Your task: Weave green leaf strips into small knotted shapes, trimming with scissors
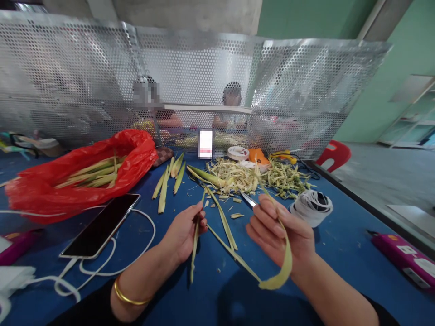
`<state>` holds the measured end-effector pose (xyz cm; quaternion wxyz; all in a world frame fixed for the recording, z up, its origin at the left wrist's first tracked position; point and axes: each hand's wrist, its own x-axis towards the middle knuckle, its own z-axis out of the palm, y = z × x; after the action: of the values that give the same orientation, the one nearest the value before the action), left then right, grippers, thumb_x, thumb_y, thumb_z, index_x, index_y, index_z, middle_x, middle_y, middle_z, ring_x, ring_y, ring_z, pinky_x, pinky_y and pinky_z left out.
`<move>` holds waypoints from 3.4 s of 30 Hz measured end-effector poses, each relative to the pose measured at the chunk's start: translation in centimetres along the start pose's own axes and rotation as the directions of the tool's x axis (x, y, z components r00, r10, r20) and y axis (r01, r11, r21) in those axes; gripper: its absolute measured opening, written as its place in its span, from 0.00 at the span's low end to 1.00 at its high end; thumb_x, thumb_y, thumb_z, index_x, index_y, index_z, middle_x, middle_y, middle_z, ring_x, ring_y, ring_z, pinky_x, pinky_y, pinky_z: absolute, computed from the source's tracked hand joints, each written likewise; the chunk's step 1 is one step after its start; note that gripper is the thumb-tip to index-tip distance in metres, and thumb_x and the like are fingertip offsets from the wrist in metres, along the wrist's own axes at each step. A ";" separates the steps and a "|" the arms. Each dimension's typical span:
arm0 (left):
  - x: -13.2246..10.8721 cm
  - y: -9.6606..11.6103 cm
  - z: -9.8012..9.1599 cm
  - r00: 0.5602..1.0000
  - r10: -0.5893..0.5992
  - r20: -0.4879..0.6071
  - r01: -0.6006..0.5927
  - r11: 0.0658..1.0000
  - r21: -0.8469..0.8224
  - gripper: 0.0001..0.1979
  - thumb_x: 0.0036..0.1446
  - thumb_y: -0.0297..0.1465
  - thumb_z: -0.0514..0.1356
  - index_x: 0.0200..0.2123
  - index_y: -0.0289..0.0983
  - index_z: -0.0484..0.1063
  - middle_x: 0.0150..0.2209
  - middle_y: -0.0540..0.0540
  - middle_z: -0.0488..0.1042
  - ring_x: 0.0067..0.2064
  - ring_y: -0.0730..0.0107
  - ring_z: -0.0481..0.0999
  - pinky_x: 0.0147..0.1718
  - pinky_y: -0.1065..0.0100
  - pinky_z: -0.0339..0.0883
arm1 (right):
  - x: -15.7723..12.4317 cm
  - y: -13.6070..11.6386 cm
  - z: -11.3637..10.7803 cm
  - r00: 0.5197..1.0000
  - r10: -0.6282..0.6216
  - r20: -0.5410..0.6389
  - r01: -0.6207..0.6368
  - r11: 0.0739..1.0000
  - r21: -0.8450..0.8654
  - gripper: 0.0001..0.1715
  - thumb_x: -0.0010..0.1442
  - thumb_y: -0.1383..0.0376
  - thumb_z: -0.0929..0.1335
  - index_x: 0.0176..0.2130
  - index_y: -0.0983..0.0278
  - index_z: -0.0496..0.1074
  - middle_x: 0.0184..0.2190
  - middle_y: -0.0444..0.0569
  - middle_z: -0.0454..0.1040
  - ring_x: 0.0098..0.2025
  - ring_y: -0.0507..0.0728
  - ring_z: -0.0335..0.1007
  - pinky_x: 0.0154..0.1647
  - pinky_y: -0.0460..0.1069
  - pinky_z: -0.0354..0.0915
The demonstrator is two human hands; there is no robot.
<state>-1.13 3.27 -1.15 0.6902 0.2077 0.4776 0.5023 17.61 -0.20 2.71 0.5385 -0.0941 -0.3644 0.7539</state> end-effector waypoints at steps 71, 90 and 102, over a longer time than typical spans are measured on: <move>-2.1 0.2 1.6 0.975 0.193 0.111 -0.156 0.947 -0.283 0.10 0.62 0.25 0.50 0.30 0.34 0.67 0.21 0.52 0.66 0.24 0.77 0.71 0.37 0.67 0.74 | -0.7 5.8 -0.3 0.853 0.435 -0.288 -0.498 0.516 -0.697 0.20 0.53 0.50 0.67 0.25 0.65 0.66 0.13 0.35 0.56 0.13 0.45 0.51 0.15 0.42 0.50; -1.6 0.3 1.0 0.970 0.149 0.191 -0.103 0.968 -0.230 0.06 0.61 0.24 0.52 0.33 0.33 0.68 0.30 0.45 0.76 0.34 0.69 0.79 0.39 0.66 0.73 | -0.1 3.9 -0.2 0.831 0.401 -0.386 -0.556 0.631 -0.541 0.15 0.53 0.55 0.67 0.32 0.66 0.66 0.31 0.51 0.78 0.22 0.50 0.73 0.17 0.41 0.59; -2.0 0.0 1.1 0.979 0.098 0.182 -0.062 0.980 -0.191 0.07 0.61 0.24 0.51 0.32 0.33 0.67 0.25 0.48 0.72 0.27 0.72 0.76 0.32 0.68 0.74 | 0.0 4.1 -1.2 0.879 0.309 -0.363 -0.470 0.430 -0.771 0.18 0.59 0.52 0.61 0.30 0.64 0.67 0.26 0.47 0.75 0.20 0.51 0.69 0.20 0.45 0.59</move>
<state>-0.21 1.71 0.22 0.7281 0.2092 0.3523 0.5496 15.18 -0.25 -0.82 0.2637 -0.4855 -0.6026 0.5759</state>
